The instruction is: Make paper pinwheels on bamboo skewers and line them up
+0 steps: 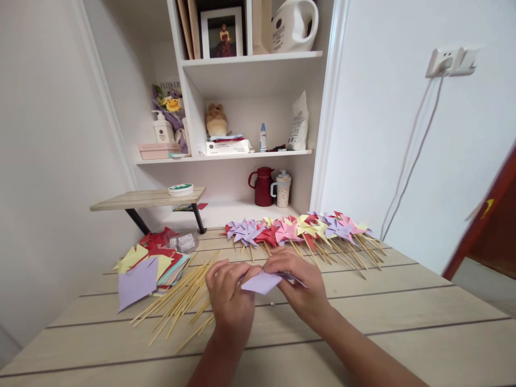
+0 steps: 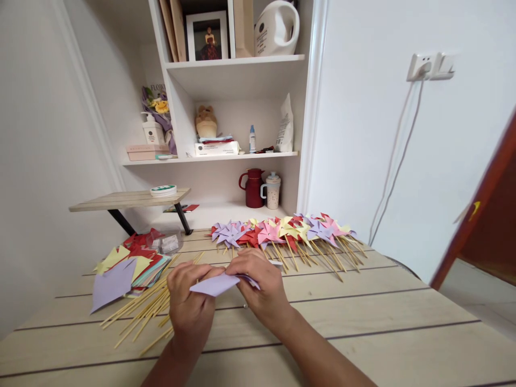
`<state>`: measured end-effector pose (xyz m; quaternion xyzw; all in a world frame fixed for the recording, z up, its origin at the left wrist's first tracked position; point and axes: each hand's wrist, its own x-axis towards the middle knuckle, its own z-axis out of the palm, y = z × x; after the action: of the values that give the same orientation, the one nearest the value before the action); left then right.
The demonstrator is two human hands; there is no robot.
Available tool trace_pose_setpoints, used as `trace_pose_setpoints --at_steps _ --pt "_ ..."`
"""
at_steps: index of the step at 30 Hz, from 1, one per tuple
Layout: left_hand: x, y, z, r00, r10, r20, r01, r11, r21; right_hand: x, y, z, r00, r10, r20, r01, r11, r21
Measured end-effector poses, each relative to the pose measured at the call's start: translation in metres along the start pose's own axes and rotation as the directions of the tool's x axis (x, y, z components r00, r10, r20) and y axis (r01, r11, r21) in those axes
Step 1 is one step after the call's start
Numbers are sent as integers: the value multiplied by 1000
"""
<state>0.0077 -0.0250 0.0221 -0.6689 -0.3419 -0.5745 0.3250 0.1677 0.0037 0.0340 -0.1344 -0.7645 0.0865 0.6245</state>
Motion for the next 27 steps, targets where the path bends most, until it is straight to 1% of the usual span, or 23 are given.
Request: trace_pose_setpoints --at_steps 3,5,7,8,9,10,11,12,13,14,15,16,17,19,21,25,27 --pt "1 2 1 1000 -17 2 17 1000 0 -1 -1 0 999 33 -8 -33 999 -2" --pt "1 4 3 999 -41 -5 41 999 -14 -3 -1 1 995 101 -25 -101 995 12" --pt "0 5 6 996 -87 -6 87 995 -39 -4 -1 3 972 233 -32 -231 972 53" --pt "-1 5 8 992 -127 7 127 990 -58 -5 1 4 945 326 -28 -322 942 94" --pt "-3 4 10 983 -181 31 183 979 -85 -5 3 6 903 430 -14 -423 894 150" --pt "-4 4 13 966 -248 67 255 960 -119 -4 5 7 846 533 9 -522 825 215" --pt "-6 3 16 939 -327 110 341 926 -159 -4 8 9 779 626 41 -610 739 285" --pt "-7 1 18 902 -404 152 429 881 -202 -4 10 10 712 698 78 -675 650 350" --pt "-9 0 20 860 -473 193 509 826 -241 -3 12 12 656 746 113 -717 569 402" --pt "-10 -1 22 818 -528 230 575 772 -272 -3 13 13 616 775 143 -741 508 439" --pt "-11 -1 23 782 -566 261 622 725 -296 -3 14 15 590 790 165 -754 466 462" --pt "-11 -2 23 757 -589 284 654 689 -312 -3 14 16 576 798 177 -760 443 475" --pt "-10 -2 23 741 -602 299 672 667 -323 -3 14 16 572 800 180 -760 435 482" --pt "-9 -3 21 726 -615 310 688 644 -334 -3 14 17 571 805 162 -754 435 492" --pt "-6 -5 18 711 -636 299 702 627 -337 -4 16 15 564 813 143 -752 435 495" --pt "-2 -9 14 661 -697 279 746 570 -345 -6 21 11 539 834 120 -758 417 502" --pt "0 -9 13 645 -708 287 758 547 -355 -7 22 10 535 838 109 -752 414 512"
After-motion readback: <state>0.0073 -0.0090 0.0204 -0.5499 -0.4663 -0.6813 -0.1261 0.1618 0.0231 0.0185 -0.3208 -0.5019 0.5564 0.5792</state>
